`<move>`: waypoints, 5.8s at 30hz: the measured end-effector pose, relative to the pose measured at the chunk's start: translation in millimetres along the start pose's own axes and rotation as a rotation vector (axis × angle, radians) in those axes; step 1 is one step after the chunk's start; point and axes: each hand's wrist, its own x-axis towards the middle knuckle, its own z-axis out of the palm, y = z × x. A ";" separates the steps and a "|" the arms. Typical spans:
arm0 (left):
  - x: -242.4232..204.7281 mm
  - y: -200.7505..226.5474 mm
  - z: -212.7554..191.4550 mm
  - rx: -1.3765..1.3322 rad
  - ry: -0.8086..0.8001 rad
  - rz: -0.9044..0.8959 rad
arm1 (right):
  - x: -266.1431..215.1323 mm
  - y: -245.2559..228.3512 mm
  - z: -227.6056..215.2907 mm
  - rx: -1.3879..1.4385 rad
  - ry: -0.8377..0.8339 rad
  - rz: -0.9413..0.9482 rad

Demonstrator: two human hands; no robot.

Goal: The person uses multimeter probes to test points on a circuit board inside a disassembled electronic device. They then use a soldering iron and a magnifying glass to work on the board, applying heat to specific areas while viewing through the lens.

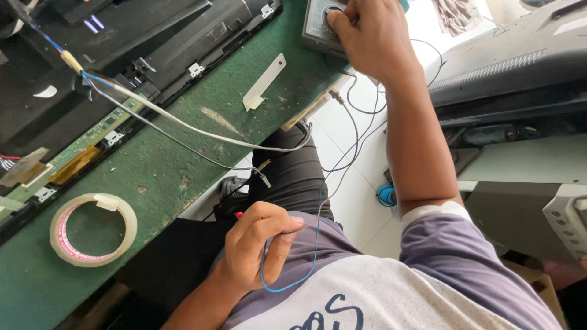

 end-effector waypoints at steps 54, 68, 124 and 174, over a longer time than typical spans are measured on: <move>-13.2 21.8 -45.7 0.685 0.180 0.175 | -135.3 -165.0 -6.6 0.768 -0.013 -0.820; -49.5 48.5 -128.9 0.947 0.615 0.162 | -101.3 -204.2 7.2 0.677 0.395 -0.678; -48.3 28.4 -181.8 0.984 0.875 -0.187 | -75.0 -278.1 63.2 0.816 0.026 -0.203; -45.7 28.4 -171.1 0.932 0.877 -0.337 | -65.8 -279.2 70.6 0.893 -0.025 -0.154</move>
